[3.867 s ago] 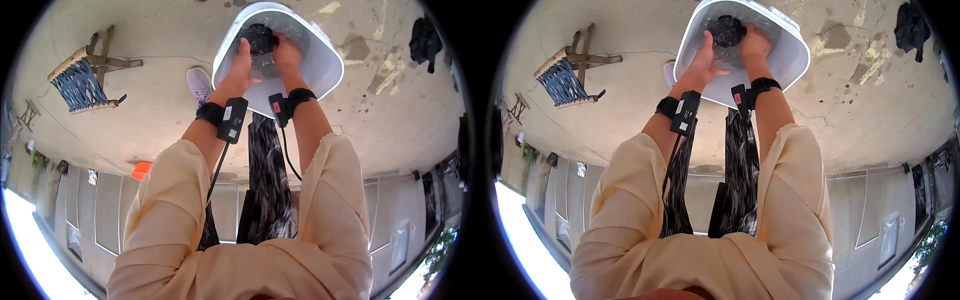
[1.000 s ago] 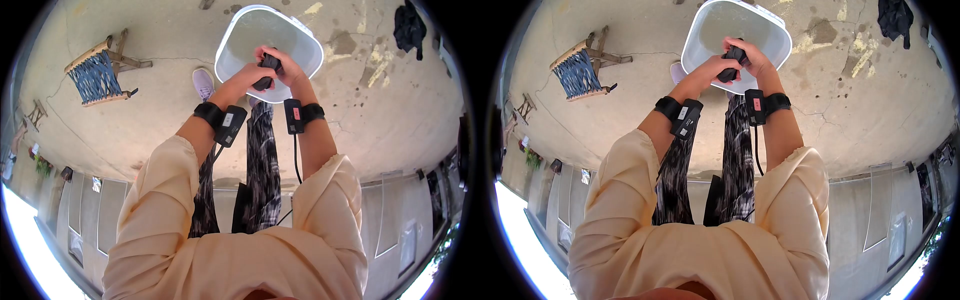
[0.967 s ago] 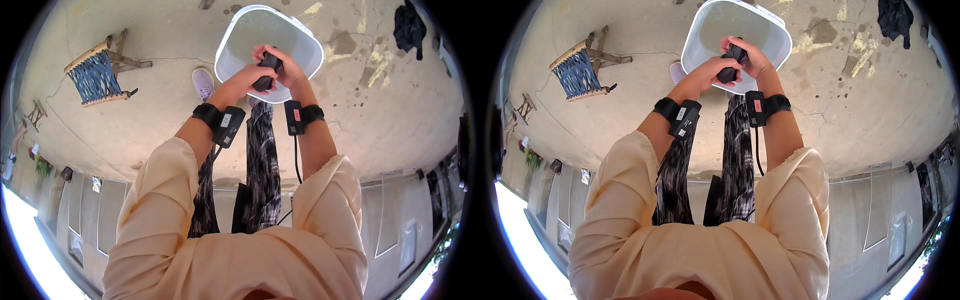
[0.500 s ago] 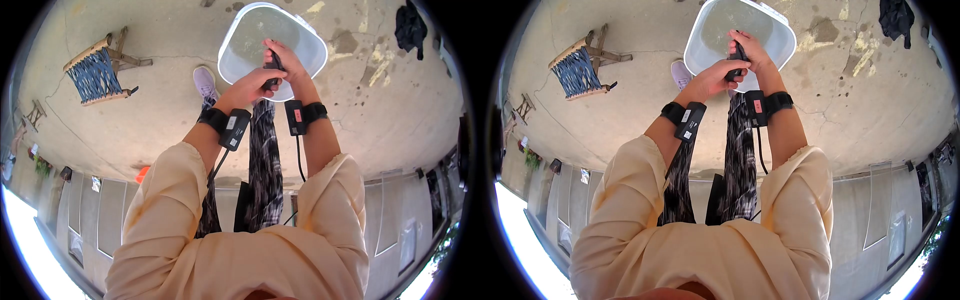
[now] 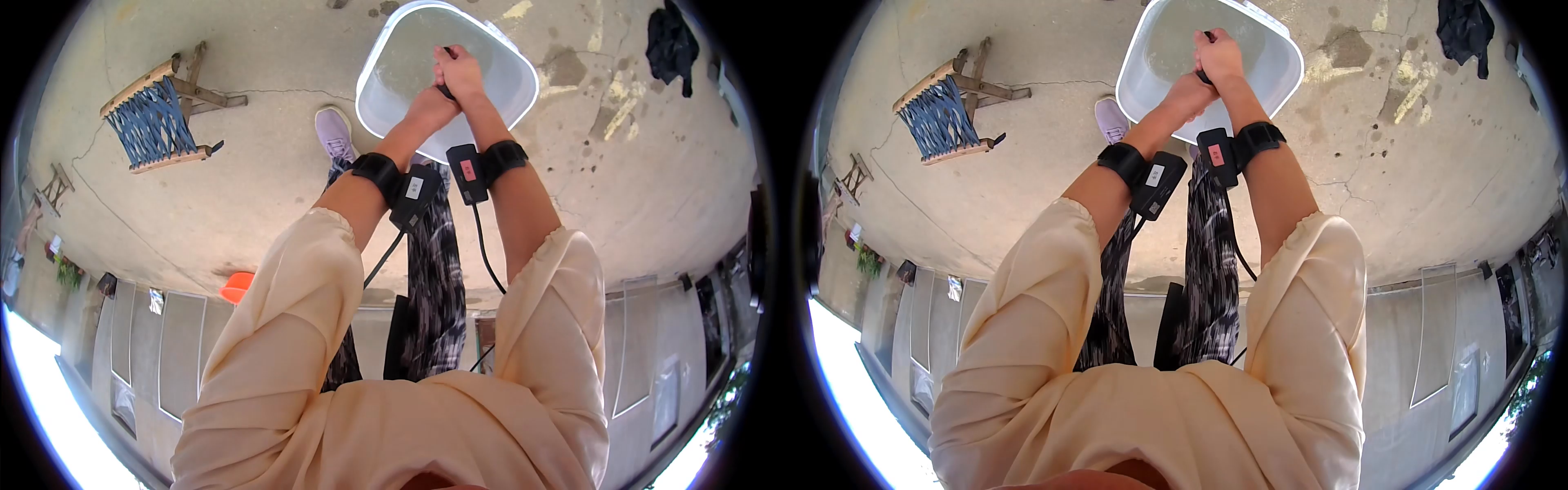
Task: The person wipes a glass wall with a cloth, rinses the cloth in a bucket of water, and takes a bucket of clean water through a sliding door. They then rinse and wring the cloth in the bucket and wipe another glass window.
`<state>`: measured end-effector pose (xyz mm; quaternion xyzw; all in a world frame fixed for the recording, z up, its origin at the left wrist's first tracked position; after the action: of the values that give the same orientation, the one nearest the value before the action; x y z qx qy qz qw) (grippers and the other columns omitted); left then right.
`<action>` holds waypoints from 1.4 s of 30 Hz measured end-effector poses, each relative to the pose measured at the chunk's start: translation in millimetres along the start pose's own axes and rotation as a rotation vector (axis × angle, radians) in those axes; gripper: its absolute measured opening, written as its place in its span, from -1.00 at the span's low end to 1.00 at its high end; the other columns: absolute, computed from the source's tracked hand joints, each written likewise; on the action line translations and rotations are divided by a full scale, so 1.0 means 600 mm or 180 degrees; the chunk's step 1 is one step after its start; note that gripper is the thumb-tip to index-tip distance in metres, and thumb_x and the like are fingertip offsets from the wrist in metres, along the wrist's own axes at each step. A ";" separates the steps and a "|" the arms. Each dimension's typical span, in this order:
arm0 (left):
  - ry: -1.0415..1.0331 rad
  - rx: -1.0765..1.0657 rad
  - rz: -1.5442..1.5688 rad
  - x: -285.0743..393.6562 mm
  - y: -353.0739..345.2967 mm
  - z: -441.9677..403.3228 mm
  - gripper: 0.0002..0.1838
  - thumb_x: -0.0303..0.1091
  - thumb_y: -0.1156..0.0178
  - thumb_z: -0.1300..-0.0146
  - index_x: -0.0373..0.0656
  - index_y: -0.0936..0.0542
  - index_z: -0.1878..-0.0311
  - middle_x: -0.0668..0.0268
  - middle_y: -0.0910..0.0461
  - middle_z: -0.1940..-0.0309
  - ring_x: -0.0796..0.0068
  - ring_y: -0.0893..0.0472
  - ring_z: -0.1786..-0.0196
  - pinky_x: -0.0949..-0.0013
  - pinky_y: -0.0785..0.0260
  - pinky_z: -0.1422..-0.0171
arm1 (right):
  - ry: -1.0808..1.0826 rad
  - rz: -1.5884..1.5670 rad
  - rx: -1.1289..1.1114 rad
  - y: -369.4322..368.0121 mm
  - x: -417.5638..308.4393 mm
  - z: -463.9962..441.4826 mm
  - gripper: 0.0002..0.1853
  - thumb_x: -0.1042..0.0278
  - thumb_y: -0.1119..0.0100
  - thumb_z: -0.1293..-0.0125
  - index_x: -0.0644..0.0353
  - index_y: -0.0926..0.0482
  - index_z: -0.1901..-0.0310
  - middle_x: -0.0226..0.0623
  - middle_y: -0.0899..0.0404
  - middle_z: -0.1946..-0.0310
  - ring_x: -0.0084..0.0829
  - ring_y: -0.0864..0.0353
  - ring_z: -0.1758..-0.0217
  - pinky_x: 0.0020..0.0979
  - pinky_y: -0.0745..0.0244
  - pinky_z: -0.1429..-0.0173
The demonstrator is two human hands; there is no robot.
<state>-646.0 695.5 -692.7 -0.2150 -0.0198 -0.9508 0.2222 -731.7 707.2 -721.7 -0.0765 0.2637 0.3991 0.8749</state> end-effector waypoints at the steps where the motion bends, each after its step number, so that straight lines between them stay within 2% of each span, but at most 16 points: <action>1: -0.0265 0.0176 -0.0373 0.002 0.002 -0.005 -0.70 -0.18 -0.25 0.03 -0.20 -0.41 0.46 0.35 -0.39 0.67 0.50 -0.42 0.62 0.44 -0.13 0.69 | 0.0023 0.0109 0.0093 0.005 0.001 0.001 -0.72 0.24 -0.10 -0.23 0.34 -0.42 0.25 -0.32 -0.43 0.64 -0.53 -0.35 0.71 -0.45 -0.36 0.58; 3: -0.0545 0.0374 -0.0739 0.019 0.011 0.009 -0.66 -0.18 -0.26 0.03 -0.25 -0.43 0.35 0.31 -0.45 0.62 0.44 -0.49 0.55 0.43 -0.25 0.67 | 0.0006 -0.0378 -0.0030 0.007 0.009 0.018 -0.73 0.22 -0.11 -0.23 0.30 -0.44 0.25 -0.33 -0.45 0.60 -0.55 -0.39 0.63 -0.47 -0.38 0.50; 6: -0.0104 -0.0224 0.0276 0.042 0.013 0.093 -0.38 -0.24 -0.32 0.03 -0.35 -0.28 -0.02 0.12 -0.44 0.13 0.34 -0.53 0.13 0.35 -0.54 0.18 | 0.0151 -0.0970 -0.0294 0.035 -0.012 0.083 -0.79 0.18 -0.12 -0.25 0.13 -0.50 0.24 -0.44 -0.50 0.43 -0.62 -0.46 0.37 -0.51 -0.38 0.22; 7: -0.0178 -0.0205 0.0262 0.047 0.023 0.122 -0.38 -0.24 -0.32 0.03 -0.35 -0.28 -0.02 0.12 -0.44 0.13 0.34 -0.53 0.13 0.35 -0.54 0.18 | 0.0003 -0.1183 -0.0181 0.050 -0.026 0.126 -0.81 0.19 -0.10 -0.26 0.09 -0.50 0.22 -0.48 -0.51 0.37 -0.63 -0.46 0.30 -0.51 -0.35 0.16; 9: -0.0380 -0.0297 0.2142 0.040 0.037 0.174 -0.44 -0.20 -0.24 -0.12 -0.28 -0.26 -0.08 0.12 -0.39 0.02 0.35 -0.46 -0.02 0.29 -0.48 0.04 | -0.0059 -0.1720 -0.0189 0.072 -0.047 0.204 -0.83 0.21 -0.08 -0.28 0.02 -0.52 0.15 -0.56 -0.53 0.24 -0.64 -0.47 0.18 -0.54 -0.32 0.08; 12: -0.0187 -0.0307 0.3423 0.039 0.051 0.244 -0.49 -0.08 -0.12 -0.24 -0.19 -0.25 -0.11 0.17 -0.39 -0.01 0.33 -0.45 -0.05 0.18 -0.39 -0.08 | 0.0364 -0.2076 -0.0708 0.069 -0.120 0.336 -0.79 0.40 0.00 -0.30 0.19 -0.52 0.07 -0.33 -0.53 0.09 -0.52 -0.47 0.01 -0.45 -0.33 -0.13; 17: 0.0104 -0.0765 0.3851 0.128 0.006 0.441 -0.46 0.09 -0.08 -0.21 -0.16 -0.36 -0.05 0.24 -0.44 0.03 0.30 -0.46 -0.03 0.18 -0.34 -0.11 | 0.0864 -0.1477 -0.0843 0.042 -0.237 0.565 -0.75 0.50 -0.06 -0.19 0.17 -0.56 0.09 -0.32 -0.50 -0.03 -0.57 -0.42 0.00 -0.59 -0.28 -0.02; 20: -0.0201 -0.1075 0.3944 0.164 -0.012 0.532 -0.53 0.05 -0.06 -0.24 -0.09 -0.38 -0.04 0.19 -0.51 0.16 0.33 -0.51 0.04 0.25 -0.37 -0.10 | 0.0688 -0.1738 -0.1024 0.036 -0.300 0.694 -0.76 0.35 -0.01 -0.24 0.16 -0.53 0.08 -0.32 -0.55 0.07 -0.58 -0.46 0.22 -0.63 -0.30 0.24; 23: 0.0214 -0.1762 0.3730 0.238 -0.035 0.653 -0.47 0.05 -0.05 -0.24 -0.23 -0.41 -0.05 0.14 -0.50 0.05 0.33 -0.50 -0.01 0.27 -0.35 -0.14 | 0.0598 -0.2786 -0.1847 0.022 -0.345 0.794 -0.71 0.15 0.11 -0.34 0.18 -0.53 0.23 -0.30 -0.60 0.34 -0.58 -0.48 0.48 -0.63 -0.33 0.39; 27: -0.0543 -0.1524 0.2656 0.336 -0.049 0.744 -0.42 0.04 -0.02 -0.27 -0.29 -0.33 -0.13 0.12 -0.46 -0.04 0.35 -0.47 -0.07 0.33 -0.32 -0.17 | 0.0231 -0.2923 -0.1634 0.033 -0.317 0.813 -0.57 0.03 0.14 -0.35 0.16 -0.56 0.47 -0.35 -0.58 0.61 -0.49 -0.55 0.61 -0.52 -0.46 0.37; 28: -0.0977 -0.1356 0.2437 0.366 -0.042 0.759 -0.45 -0.04 -0.01 -0.30 -0.26 -0.26 -0.18 0.14 -0.43 -0.07 0.35 -0.45 -0.09 0.33 -0.33 -0.16 | 0.0532 -0.2960 -0.1842 0.050 -0.290 0.784 -0.56 -0.03 0.14 -0.34 0.21 -0.55 0.18 -0.20 -0.61 0.27 -0.43 -0.59 0.31 -0.43 -0.47 0.13; 29: -0.1118 -0.1153 0.2294 0.404 -0.038 0.795 -0.48 -0.12 0.02 -0.33 -0.24 -0.21 -0.23 0.16 -0.40 -0.10 0.35 -0.40 -0.15 0.37 -0.26 -0.20 | 0.0649 -0.2957 -0.1834 0.063 -0.306 0.793 -0.56 -0.03 0.14 -0.34 0.21 -0.55 0.18 -0.20 -0.61 0.27 -0.43 -0.59 0.31 -0.43 -0.47 0.13; 31: -0.1991 -0.0561 0.1085 0.460 -0.026 0.814 -0.47 -0.20 0.06 -0.36 -0.23 -0.12 -0.29 0.15 -0.36 -0.14 0.31 -0.34 -0.21 0.39 -0.16 -0.26 | 0.0496 -0.2250 -0.0736 0.113 -0.325 0.801 -0.43 -0.10 0.17 -0.33 0.20 -0.34 -0.17 -0.10 -0.34 -0.15 -0.32 -0.41 -0.12 -0.30 -0.29 -0.19; 32: -0.2765 -0.0348 0.0308 0.498 -0.029 0.838 -0.47 -0.26 0.09 -0.35 -0.23 -0.08 -0.32 0.14 -0.31 -0.18 0.27 -0.30 -0.25 0.39 -0.08 -0.29 | 0.0517 -0.2080 -0.0770 0.131 -0.348 0.824 -0.31 -0.16 0.20 -0.32 0.10 -0.05 -0.34 -0.18 0.00 -0.34 -0.27 -0.06 -0.36 -0.22 -0.01 -0.36; 39: -0.3739 0.0134 -0.1867 0.587 -0.204 0.836 -0.38 -0.31 0.00 -0.25 -0.25 -0.05 -0.33 -0.03 -0.20 -0.25 0.04 -0.23 -0.28 0.21 -0.02 -0.34 | 0.1288 -0.2422 -0.1943 0.283 -0.440 0.828 -0.46 0.20 0.00 -0.29 0.03 -0.18 -0.29 -0.48 -0.34 -0.10 -0.56 -0.30 -0.16 -0.41 -0.21 -0.19; 42: -0.3576 0.0214 -0.2206 0.638 -0.287 0.813 -0.38 -0.32 -0.02 -0.24 -0.22 -0.06 -0.33 -0.03 -0.24 -0.22 0.04 -0.29 -0.24 0.20 -0.16 -0.27 | 0.1321 -0.1850 -0.1407 0.417 -0.443 0.806 -0.53 0.27 -0.08 -0.25 0.10 -0.32 -0.20 -0.47 -0.45 -0.01 -0.51 -0.41 -0.08 -0.43 -0.26 -0.17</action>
<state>-834.7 757.1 -80.4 -0.6525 -0.2303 -0.7093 -0.1342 -867.3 866.3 -153.2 -0.4123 0.3098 0.1587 0.8419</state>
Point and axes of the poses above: each hand's wrist, its own z-axis away from the middle knuckle, its own y-axis out of the back of the hand, x = y × z, the point moved 8 cm from there along -z, towards the middle knuckle
